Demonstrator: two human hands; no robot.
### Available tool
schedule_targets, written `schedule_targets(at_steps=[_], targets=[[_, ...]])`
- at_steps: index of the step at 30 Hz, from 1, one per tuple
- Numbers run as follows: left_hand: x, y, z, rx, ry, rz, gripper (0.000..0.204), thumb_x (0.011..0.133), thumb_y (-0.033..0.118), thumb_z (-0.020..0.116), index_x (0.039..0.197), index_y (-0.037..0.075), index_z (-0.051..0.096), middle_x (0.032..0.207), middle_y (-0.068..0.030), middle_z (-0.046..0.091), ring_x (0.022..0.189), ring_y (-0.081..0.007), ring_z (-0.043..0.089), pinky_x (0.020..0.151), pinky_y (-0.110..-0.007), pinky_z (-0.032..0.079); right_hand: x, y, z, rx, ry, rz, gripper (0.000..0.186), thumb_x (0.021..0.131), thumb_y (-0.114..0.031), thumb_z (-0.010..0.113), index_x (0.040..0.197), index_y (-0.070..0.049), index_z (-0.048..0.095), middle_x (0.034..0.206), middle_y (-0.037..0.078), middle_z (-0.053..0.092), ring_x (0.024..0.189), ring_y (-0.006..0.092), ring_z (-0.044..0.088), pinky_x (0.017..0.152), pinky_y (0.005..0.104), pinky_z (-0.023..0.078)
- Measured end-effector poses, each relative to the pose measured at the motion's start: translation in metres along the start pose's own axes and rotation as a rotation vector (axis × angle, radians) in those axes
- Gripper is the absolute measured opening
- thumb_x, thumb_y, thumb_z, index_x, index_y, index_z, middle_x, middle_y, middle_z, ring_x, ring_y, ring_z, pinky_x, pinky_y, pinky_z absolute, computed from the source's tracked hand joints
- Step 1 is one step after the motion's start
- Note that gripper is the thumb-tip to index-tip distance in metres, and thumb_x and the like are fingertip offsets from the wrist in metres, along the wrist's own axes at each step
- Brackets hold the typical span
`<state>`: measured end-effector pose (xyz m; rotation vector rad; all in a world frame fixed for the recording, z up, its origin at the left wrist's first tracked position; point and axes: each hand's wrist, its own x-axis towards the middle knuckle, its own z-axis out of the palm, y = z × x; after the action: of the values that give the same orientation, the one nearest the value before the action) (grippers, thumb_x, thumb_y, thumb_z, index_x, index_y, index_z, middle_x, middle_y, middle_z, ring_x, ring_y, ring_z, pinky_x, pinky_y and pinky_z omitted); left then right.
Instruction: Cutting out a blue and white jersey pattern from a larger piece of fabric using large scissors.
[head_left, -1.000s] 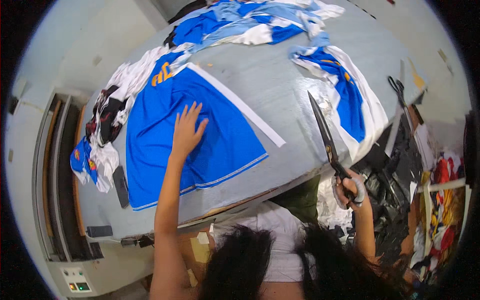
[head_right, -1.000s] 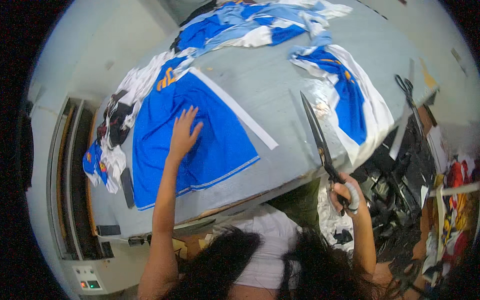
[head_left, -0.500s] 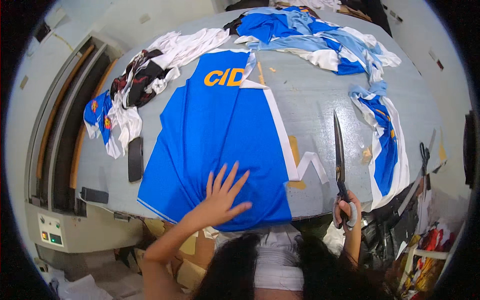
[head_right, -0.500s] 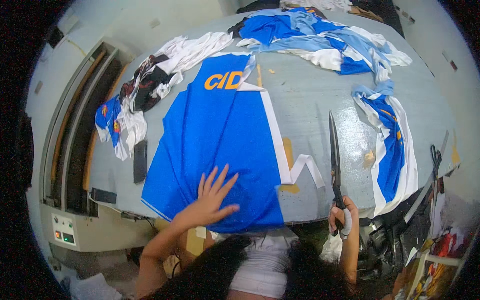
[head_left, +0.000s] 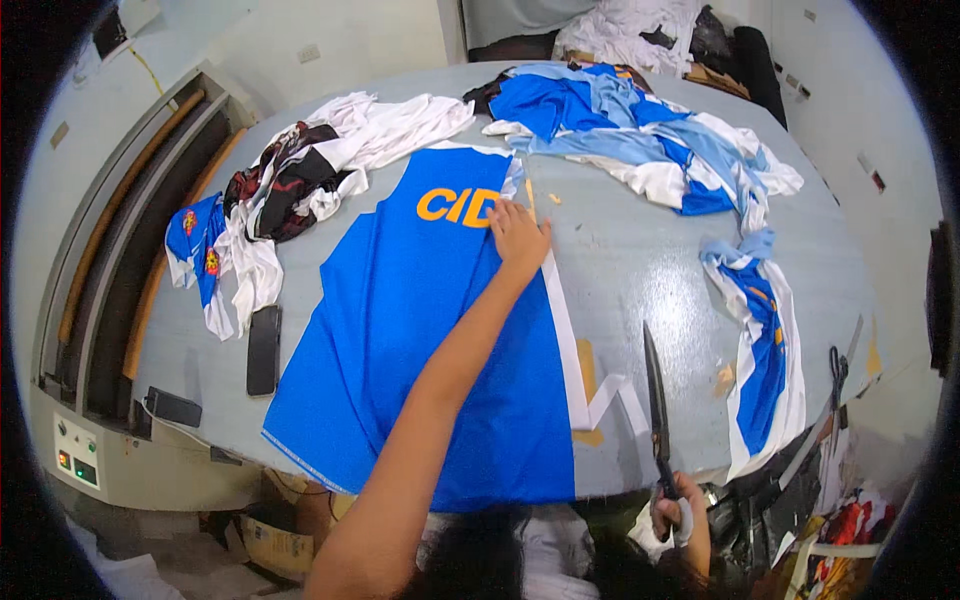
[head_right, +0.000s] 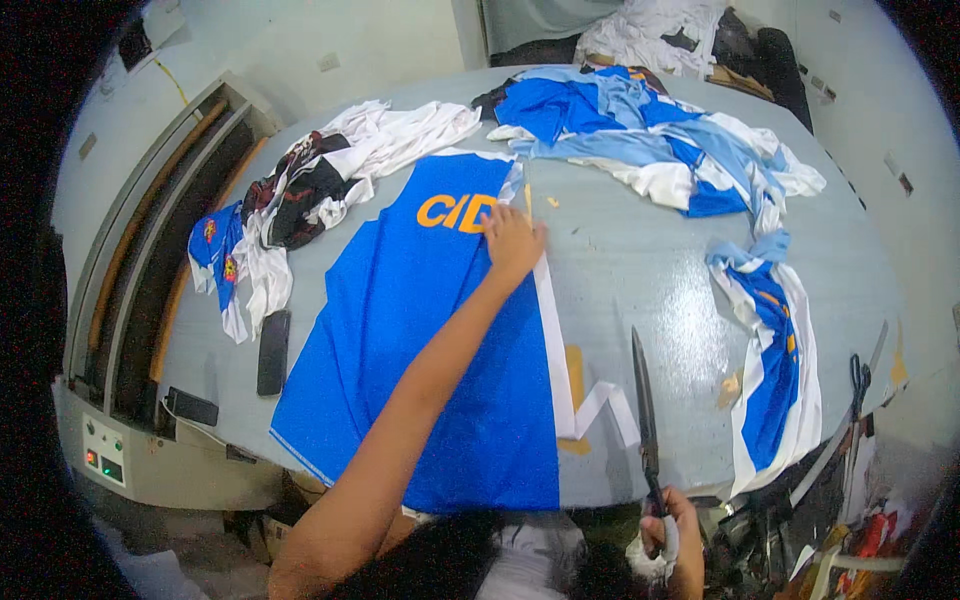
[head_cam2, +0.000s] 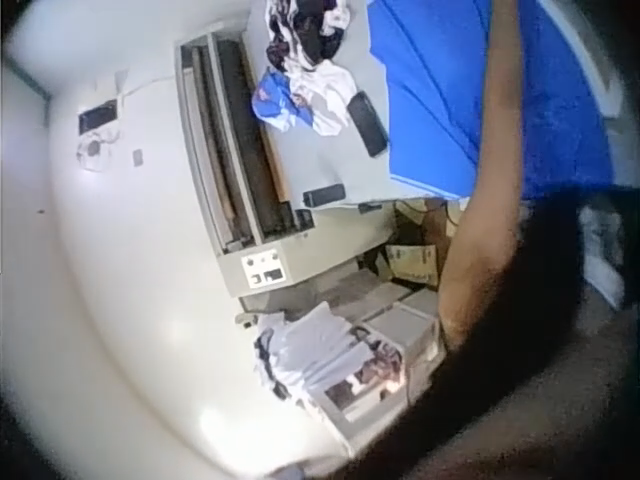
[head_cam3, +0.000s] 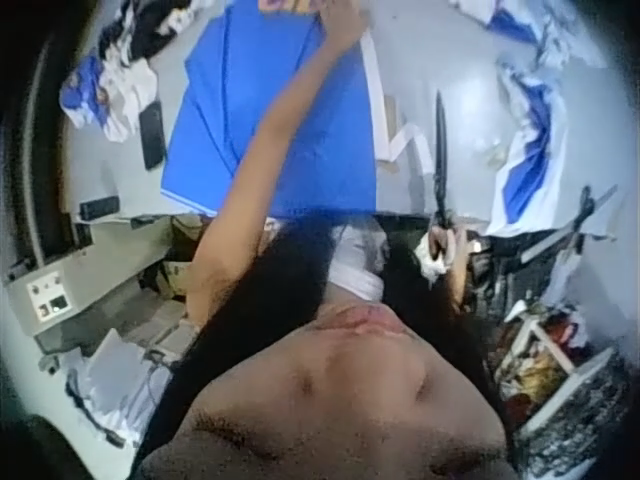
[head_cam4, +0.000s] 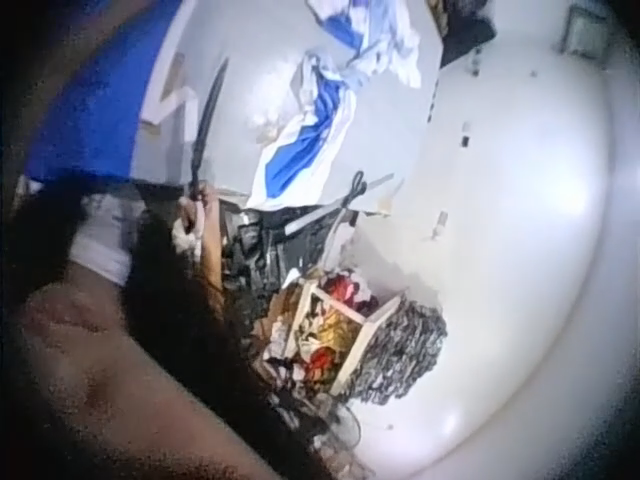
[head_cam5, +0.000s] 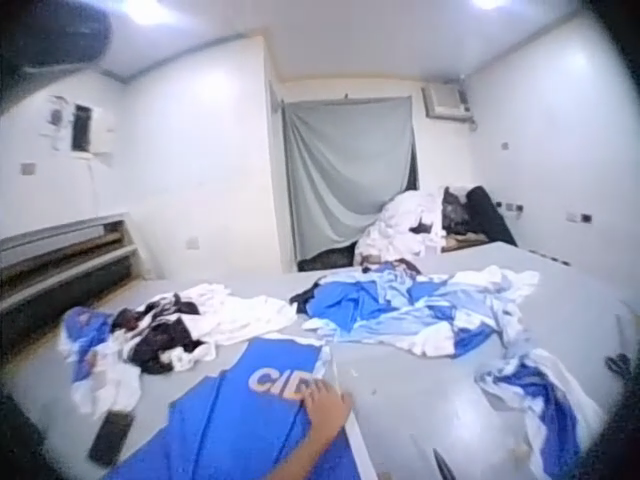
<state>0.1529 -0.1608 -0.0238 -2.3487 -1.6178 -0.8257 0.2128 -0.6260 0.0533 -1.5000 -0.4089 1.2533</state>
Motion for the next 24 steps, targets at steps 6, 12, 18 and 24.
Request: schedule_targets(at_steps=[6, 12, 18, 24], targets=[[0.027, 0.05, 0.001, -0.78, -0.327, 0.427, 0.049, 0.085, 0.031, 0.049, 0.121, -0.002, 0.044, 0.126, -0.022, 0.043, 0.118, -0.0331, 0.039, 0.1, -0.04, 0.028, 0.033, -0.006, 0.004, 0.054, -0.137, -0.037, 0.036, 0.074, -0.025, 0.069, 0.087, -0.003, 0.043, 0.054, 0.003, 0.044, 0.041, 0.0116, 0.042, 0.038, 0.0233, 0.033], [0.098, -0.073, 0.01, -0.488, 0.018, 0.295, 0.032, 0.088, 0.022, 0.046, 0.117, 0.009, 0.051, 0.108, -0.0135, 0.058, 0.099, -0.0322, 0.053, 0.083, -0.045, 0.039, 0.053, -0.016, 0.009, 0.151, -0.159, -0.065, 0.04, 0.073, -0.028, 0.069, 0.086, -0.001, 0.043, 0.048, 0.007, 0.044, 0.037, 0.0158, 0.042, 0.036, 0.0261, 0.035], [0.065, -0.287, -0.003, 0.254, 0.071, -0.594, 0.052, 0.086, 0.043, 0.037, 0.123, 0.009, 0.047, 0.132, -0.0143, 0.04, 0.125, -0.0291, 0.031, 0.096, -0.059, 0.022, 0.067, 0.005, -0.014, 0.083, -0.17, -0.01, 0.035, 0.083, -0.036, 0.054, 0.088, -0.001, 0.047, 0.052, 0.004, 0.045, 0.042, 0.014, 0.043, 0.038, 0.0256, 0.035], [0.079, -0.293, -0.032, 0.374, 0.286, -0.254, 0.024, 0.077, 0.022, 0.05, 0.065, 0.007, 0.064, 0.082, -0.0093, 0.063, 0.087, -0.0305, 0.058, 0.071, -0.044, 0.044, 0.074, 0.0, -0.015, 0.126, -0.158, 0.03, 0.032, 0.086, -0.032, 0.052, 0.092, -0.001, 0.044, 0.05, 0.006, 0.042, 0.038, 0.0133, 0.039, 0.033, 0.0249, 0.034]])
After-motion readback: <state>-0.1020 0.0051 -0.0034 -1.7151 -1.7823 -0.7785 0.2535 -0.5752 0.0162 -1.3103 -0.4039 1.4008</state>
